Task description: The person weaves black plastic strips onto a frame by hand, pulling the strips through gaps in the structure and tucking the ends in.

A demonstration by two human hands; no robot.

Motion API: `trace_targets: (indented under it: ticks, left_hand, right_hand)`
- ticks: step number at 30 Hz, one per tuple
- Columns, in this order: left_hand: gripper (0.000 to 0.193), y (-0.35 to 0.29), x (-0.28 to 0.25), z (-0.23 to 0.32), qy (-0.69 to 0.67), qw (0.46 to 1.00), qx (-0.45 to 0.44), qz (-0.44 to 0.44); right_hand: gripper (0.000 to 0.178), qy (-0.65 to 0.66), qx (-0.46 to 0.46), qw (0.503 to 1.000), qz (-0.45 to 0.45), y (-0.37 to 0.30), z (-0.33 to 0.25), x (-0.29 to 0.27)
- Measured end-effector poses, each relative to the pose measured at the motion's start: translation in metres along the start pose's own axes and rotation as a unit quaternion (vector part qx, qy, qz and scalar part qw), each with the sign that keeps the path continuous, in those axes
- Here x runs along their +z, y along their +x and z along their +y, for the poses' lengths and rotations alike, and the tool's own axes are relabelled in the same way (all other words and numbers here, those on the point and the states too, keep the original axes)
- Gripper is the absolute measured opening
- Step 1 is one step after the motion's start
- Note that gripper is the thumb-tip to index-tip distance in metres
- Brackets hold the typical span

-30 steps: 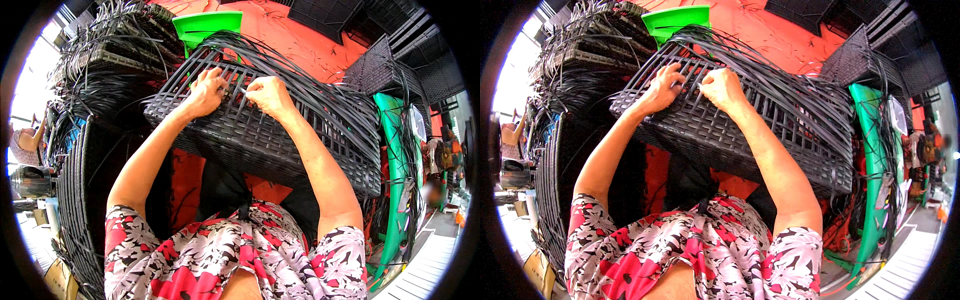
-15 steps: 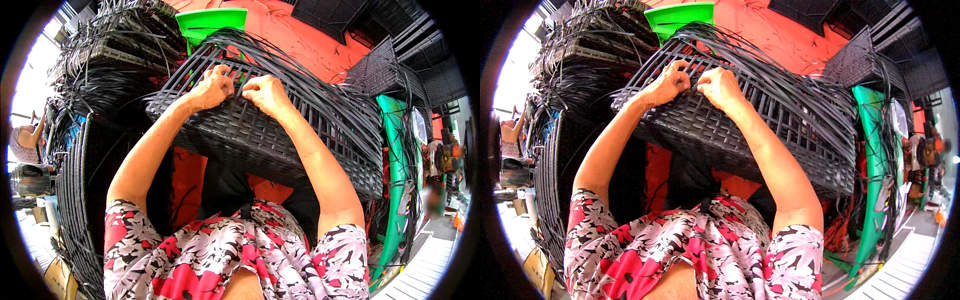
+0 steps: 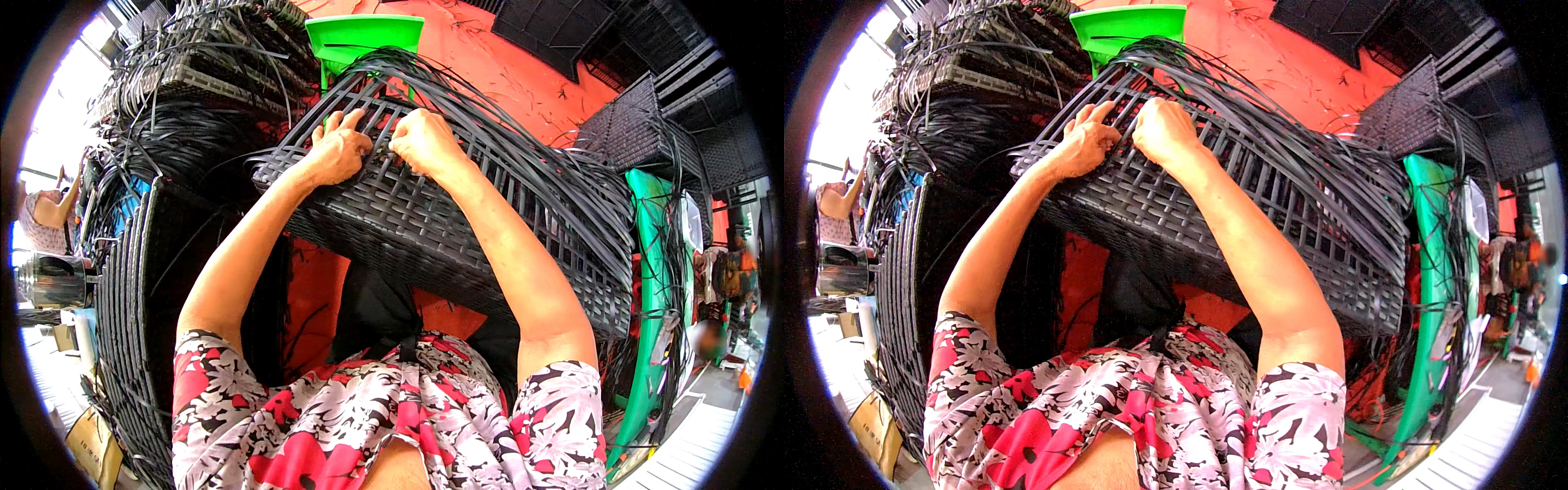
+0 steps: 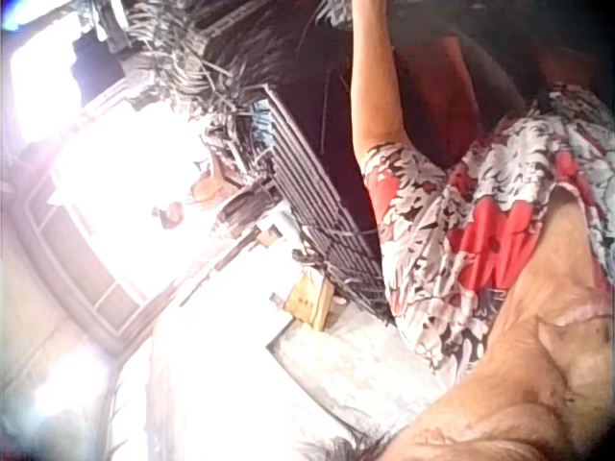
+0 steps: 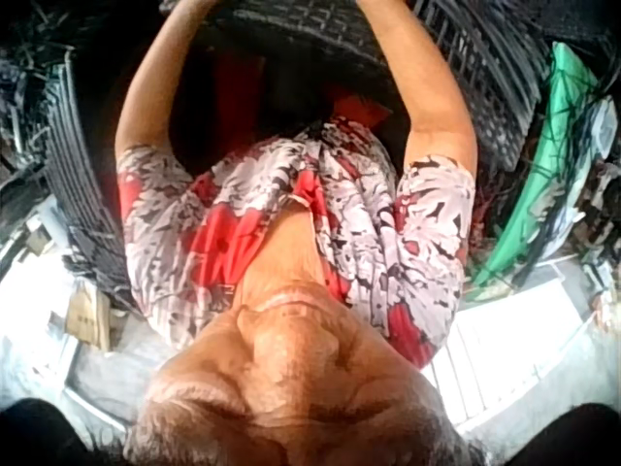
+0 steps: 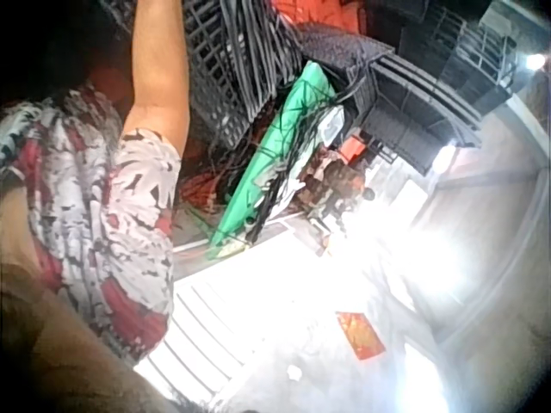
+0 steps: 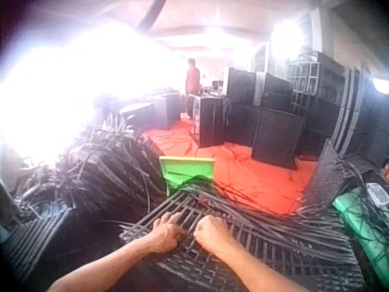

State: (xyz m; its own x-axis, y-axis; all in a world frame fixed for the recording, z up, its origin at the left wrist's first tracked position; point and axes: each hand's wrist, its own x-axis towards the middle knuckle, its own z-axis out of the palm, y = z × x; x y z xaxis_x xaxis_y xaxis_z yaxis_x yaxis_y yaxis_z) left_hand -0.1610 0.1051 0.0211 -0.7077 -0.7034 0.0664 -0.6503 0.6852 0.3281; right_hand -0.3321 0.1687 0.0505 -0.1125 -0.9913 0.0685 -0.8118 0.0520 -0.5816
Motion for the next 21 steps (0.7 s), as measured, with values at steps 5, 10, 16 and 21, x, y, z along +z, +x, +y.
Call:
trace_targets:
  ticks: [5, 10, 16, 21]
  left_hand:
    - [0.021, 0.007, -0.01, 0.002, -0.028, 0.993, -0.029, -0.108]
    - [0.007, 0.004, -0.012, -0.009, -0.143, 0.99, -0.005, -0.007]
    - [0.008, 0.006, -0.047, -0.01, -0.19, 0.976, 0.084, 0.071]
    - [0.012, -0.003, -0.027, -0.044, -0.078, 0.994, -0.002, 0.081]
  right_hand:
    - [0.012, -0.002, 0.016, 0.997, -0.075, 0.006, -0.012, 0.011]
    - [0.017, 0.139, 0.008, 0.989, -0.046, -0.001, -0.003, 0.012]
    - [0.017, 0.456, 0.033, 0.887, -0.06, 0.001, -0.013, 0.015]
    - [0.017, 0.316, 0.066, 0.945, -0.045, 0.016, -0.022, 0.023]
